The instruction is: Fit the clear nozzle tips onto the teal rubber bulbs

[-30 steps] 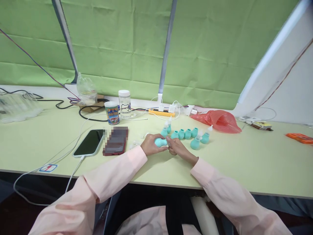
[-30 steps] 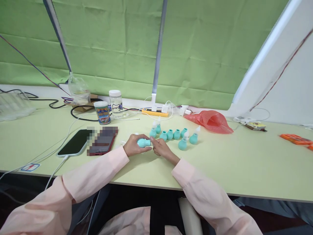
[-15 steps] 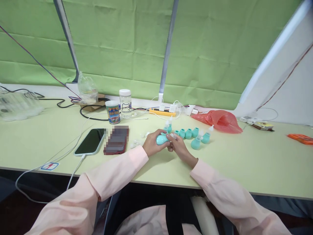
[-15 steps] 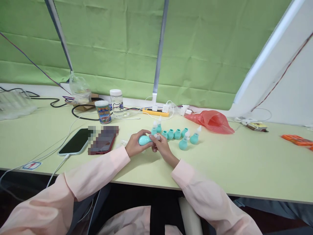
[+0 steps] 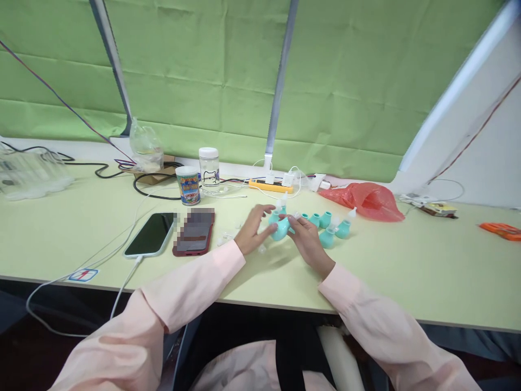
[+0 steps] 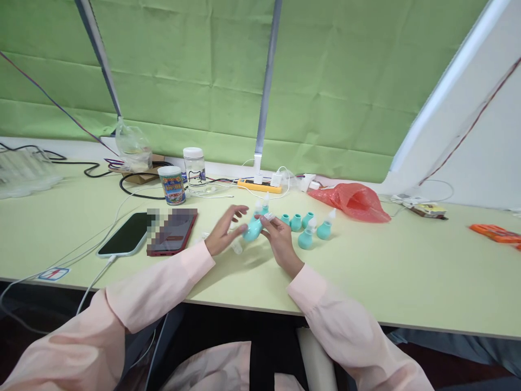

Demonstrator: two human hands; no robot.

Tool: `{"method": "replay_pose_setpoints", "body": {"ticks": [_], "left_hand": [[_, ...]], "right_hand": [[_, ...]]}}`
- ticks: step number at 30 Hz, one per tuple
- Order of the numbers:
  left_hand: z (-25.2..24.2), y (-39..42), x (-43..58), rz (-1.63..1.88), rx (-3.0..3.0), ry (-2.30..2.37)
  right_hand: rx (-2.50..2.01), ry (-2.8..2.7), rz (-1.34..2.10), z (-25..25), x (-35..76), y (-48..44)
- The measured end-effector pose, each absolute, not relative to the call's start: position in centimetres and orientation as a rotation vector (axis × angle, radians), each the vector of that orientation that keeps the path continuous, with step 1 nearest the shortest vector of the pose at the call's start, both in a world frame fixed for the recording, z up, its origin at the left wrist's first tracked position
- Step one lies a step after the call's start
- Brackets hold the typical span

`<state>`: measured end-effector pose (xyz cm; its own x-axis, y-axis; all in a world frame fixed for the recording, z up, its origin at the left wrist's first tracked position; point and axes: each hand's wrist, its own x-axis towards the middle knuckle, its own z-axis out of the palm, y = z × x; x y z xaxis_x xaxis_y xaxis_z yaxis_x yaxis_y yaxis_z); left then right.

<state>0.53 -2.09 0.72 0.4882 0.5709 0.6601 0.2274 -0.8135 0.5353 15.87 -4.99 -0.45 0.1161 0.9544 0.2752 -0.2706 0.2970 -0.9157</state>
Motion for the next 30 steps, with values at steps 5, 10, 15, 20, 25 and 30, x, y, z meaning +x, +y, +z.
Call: {"method": "replay_pose_setpoints", "body": {"ticks": [5, 10, 15, 20, 25, 30], "left_hand": [[1.5, 0.5, -1.5, 1.314, 2.637, 1.203], [0.3, 1.1, -1.6, 0.703, 2.86, 1.649], [-0.1, 0.8, -1.4, 0.42, 2.953, 1.686], [-0.3, 1.4, -1.4, 0.398, 2.929, 1.561], [0.7, 1.0, -1.2, 0.845, 2.718, 1.353], [2.2, 0.2, -1.2, 1.188, 2.108, 0.92]], "right_hand": [[-0.808, -1.039, 1.083, -0.2, 16.0, -4.9], [-0.802, -1.151, 1.051, 0.0, 15.9, -5.2], [-0.787, -1.308, 1.077, -0.3, 15.8, -5.6], [-0.751, -1.384, 1.137, -0.8, 15.9, -5.6], [-0.809, -1.49, 1.083, -0.8, 16.0, -5.5], [-0.883, -1.557, 0.848, -0.6, 16.0, -5.7]]}}
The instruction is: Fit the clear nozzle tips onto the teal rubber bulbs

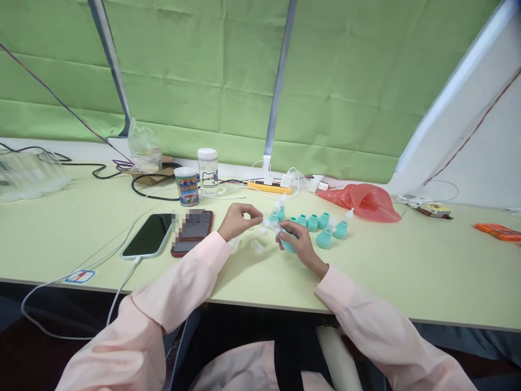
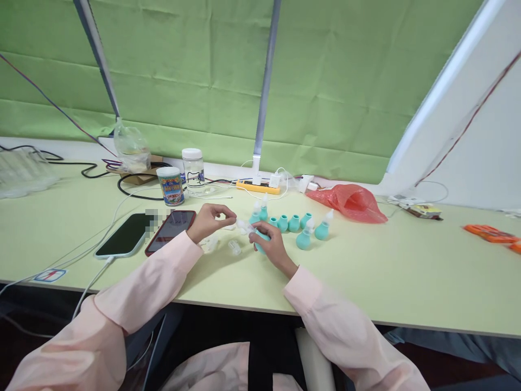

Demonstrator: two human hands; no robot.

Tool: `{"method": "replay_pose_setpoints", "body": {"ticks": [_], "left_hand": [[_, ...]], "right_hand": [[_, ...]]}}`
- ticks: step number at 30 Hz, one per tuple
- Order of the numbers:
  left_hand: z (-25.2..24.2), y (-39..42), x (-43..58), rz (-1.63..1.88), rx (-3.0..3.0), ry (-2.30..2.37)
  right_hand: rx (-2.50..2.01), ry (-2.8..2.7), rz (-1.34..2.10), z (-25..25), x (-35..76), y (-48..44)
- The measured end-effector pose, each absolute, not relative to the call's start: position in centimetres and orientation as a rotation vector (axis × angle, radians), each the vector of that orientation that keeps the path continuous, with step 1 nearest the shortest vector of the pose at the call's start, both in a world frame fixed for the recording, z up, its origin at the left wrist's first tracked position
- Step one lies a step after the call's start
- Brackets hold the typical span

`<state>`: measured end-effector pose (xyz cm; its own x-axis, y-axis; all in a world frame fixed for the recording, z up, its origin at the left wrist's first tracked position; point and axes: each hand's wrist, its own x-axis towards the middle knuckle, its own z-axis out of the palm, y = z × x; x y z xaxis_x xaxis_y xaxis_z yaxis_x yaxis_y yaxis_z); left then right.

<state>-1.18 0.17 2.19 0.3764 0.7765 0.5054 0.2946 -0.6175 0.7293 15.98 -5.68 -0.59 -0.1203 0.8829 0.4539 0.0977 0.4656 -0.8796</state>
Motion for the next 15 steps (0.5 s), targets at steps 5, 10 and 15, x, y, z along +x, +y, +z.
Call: {"method": "replay_pose_setpoints", "body": {"ticks": [5, 10, 15], "left_hand": [[2.44, 0.09, -1.25, 1.161, 1.714, 0.705], [2.4, -0.07, -1.26, 1.033, 1.677, 0.647], [2.3, -0.05, -1.33, 0.84, 1.708, 0.55]], "right_hand": [[-0.987, -1.56, 0.723, -0.7, 16.06, -5.65], [-1.019, -1.583, 0.695, -0.95, 16.02, -5.59], [-0.991, -1.632, 0.663, -1.04, 16.04, -5.7]]}}
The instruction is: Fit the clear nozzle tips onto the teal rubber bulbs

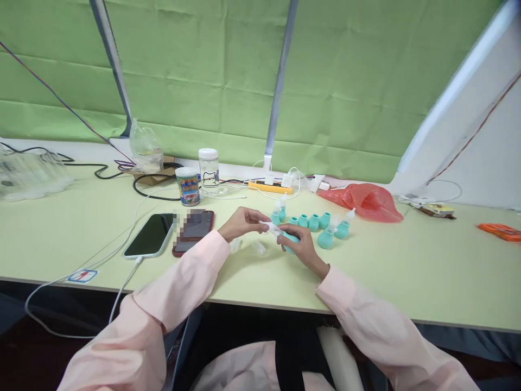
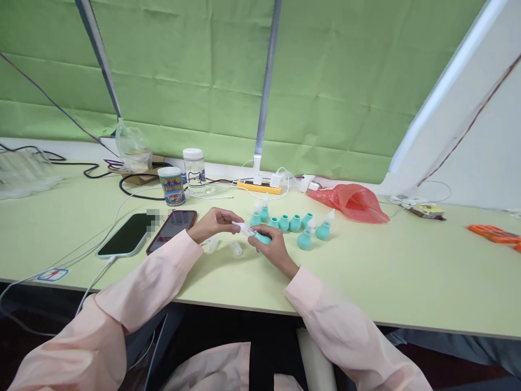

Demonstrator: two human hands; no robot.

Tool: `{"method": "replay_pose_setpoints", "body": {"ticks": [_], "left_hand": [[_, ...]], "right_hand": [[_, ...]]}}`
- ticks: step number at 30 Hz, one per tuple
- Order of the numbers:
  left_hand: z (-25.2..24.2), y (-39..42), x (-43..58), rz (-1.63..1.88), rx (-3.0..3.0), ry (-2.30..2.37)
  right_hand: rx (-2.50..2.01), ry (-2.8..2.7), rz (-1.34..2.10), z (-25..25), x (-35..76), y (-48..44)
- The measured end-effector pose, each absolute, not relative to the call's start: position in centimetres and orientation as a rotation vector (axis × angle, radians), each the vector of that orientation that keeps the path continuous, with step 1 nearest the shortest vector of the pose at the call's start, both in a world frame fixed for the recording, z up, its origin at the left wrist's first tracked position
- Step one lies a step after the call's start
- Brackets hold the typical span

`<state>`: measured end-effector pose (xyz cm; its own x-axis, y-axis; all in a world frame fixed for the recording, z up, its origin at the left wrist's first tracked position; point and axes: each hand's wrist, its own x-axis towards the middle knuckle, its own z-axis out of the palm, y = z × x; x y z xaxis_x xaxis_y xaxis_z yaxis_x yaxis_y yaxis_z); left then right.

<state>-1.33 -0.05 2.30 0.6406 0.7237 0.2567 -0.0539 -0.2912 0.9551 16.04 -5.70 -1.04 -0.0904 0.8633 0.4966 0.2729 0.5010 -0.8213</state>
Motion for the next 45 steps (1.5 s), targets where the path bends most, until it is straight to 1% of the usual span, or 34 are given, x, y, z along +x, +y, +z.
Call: {"method": "replay_pose_setpoints", "body": {"ticks": [3, 7, 10, 13, 20, 34, 37, 40, 45], "left_hand": [[2.3, 0.0, -1.4, 0.812, 1.739, 0.523], [2.3, 0.2, -1.6, 0.769, 1.757, 0.524], [2.2, 0.5, -1.6, 0.721, 1.768, 0.539], [2.0, 0.8, -1.6, 0.694, 1.776, 0.531], [1.2, 1.0, -1.4, 0.622, 1.802, 0.52], [1.2, 0.4, -1.0, 0.623, 1.847, 0.564], [1.2, 0.4, -1.0, 0.629, 1.805, 0.535], [1.2, 0.5, -1.3, 0.592, 1.726, 0.473], [1.3, 0.5, -1.8, 0.518, 1.697, 0.422]], "right_hand": [[-1.028, -1.692, 0.538, -1.2, 16.0, -5.8], [-1.043, -1.793, 0.205, -1.6, 15.9, -5.7], [-1.034, -1.836, 0.037, -1.9, 16.0, -5.4], [-1.042, -1.86, -0.015, -2.3, 16.1, -5.1], [-1.103, -1.95, -0.018, -2.7, 16.6, -5.0], [-1.258, -2.098, -0.51, -2.9, 17.0, -5.1], [-1.243, -2.084, -0.489, -2.8, 16.9, -5.2], [-1.176, -2.043, -0.389, -2.7, 16.9, -5.2], [-1.057, -1.997, -0.039, -2.3, 16.6, -5.3]]}}
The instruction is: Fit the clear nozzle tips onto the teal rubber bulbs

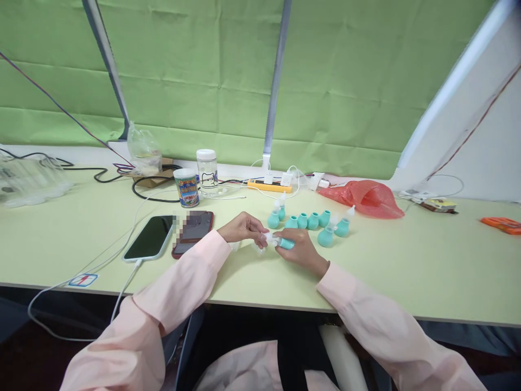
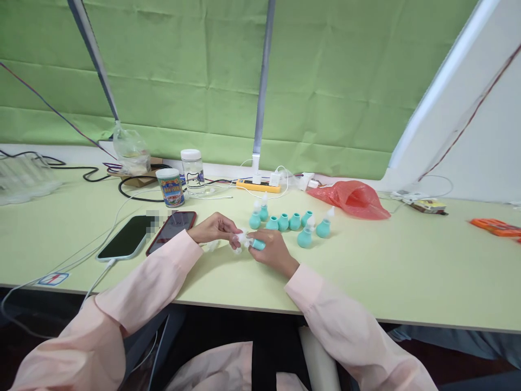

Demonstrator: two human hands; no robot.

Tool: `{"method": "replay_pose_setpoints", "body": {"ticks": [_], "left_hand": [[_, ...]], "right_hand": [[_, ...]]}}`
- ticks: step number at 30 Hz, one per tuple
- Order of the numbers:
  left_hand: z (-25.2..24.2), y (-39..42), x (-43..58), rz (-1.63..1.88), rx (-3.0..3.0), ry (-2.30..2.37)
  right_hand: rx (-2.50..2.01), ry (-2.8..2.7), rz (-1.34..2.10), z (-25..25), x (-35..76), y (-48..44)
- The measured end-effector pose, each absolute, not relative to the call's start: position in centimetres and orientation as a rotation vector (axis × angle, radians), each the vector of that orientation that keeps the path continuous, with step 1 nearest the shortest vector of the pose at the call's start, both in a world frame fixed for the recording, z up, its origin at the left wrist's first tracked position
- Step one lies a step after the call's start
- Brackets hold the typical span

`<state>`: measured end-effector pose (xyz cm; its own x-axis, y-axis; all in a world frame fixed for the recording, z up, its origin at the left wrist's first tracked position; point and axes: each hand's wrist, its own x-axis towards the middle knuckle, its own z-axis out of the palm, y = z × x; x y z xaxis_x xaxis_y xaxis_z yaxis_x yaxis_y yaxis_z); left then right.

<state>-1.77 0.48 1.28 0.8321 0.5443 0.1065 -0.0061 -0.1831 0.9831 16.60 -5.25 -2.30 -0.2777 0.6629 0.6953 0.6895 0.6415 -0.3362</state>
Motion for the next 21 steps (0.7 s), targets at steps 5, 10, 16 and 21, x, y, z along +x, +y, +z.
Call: {"method": "replay_pose_setpoints", "body": {"ticks": [5, 10, 16, 21], "left_hand": [[1.5, 0.3, -1.8, 0.499, 1.716, 0.413], [1.8, 0.0, -1.8, 0.516, 1.721, 0.375], [1.9, -0.8, -0.7, 0.854, 1.675, 0.456], [2.1, -0.9, -0.4, 0.995, 1.613, 0.487]], "right_hand": [[-1.031, -1.937, 0.159, -1.9, 16.0, -5.5], [-1.027, -1.888, 0.265, -1.7, 15.7, -5.8], [-1.083, -1.768, 0.282, -1.1, 15.6, -5.8], [-1.075, -1.72, 0.384, -0.9, 16.2, -5.3]]}}
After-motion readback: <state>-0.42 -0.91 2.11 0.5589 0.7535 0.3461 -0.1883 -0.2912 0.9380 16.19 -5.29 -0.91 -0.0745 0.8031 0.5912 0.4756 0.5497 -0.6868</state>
